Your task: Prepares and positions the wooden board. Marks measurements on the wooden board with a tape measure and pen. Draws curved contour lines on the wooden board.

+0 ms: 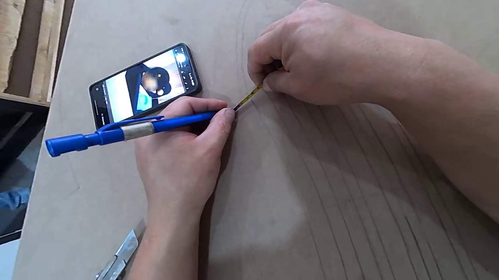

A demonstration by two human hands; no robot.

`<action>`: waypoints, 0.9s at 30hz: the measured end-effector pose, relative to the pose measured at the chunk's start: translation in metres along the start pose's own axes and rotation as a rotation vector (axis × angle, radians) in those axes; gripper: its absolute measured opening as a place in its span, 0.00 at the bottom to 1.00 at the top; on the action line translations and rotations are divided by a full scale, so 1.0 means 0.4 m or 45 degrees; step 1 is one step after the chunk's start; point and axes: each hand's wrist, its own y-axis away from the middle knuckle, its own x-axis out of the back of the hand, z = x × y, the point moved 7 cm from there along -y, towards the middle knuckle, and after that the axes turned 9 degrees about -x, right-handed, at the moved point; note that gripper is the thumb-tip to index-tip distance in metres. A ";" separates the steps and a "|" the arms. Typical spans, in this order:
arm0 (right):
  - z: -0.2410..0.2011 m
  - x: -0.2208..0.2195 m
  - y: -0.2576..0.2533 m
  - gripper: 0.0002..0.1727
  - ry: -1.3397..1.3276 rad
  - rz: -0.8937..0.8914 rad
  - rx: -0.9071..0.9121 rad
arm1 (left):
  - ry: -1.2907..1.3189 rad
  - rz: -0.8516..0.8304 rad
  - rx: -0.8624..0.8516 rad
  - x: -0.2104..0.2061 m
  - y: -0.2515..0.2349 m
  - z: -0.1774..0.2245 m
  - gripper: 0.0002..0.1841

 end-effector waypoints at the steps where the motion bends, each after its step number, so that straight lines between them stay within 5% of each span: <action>1: 0.000 0.000 0.000 0.07 0.001 0.000 0.000 | 0.034 0.000 -0.006 0.001 -0.001 -0.003 0.05; 8: 0.001 -0.001 0.001 0.07 -0.016 0.015 0.010 | 0.303 0.078 -0.020 0.009 -0.005 -0.008 0.07; 27: 0.004 -0.005 -0.002 0.06 -0.016 0.026 0.032 | 0.261 0.058 0.004 0.004 -0.002 -0.008 0.03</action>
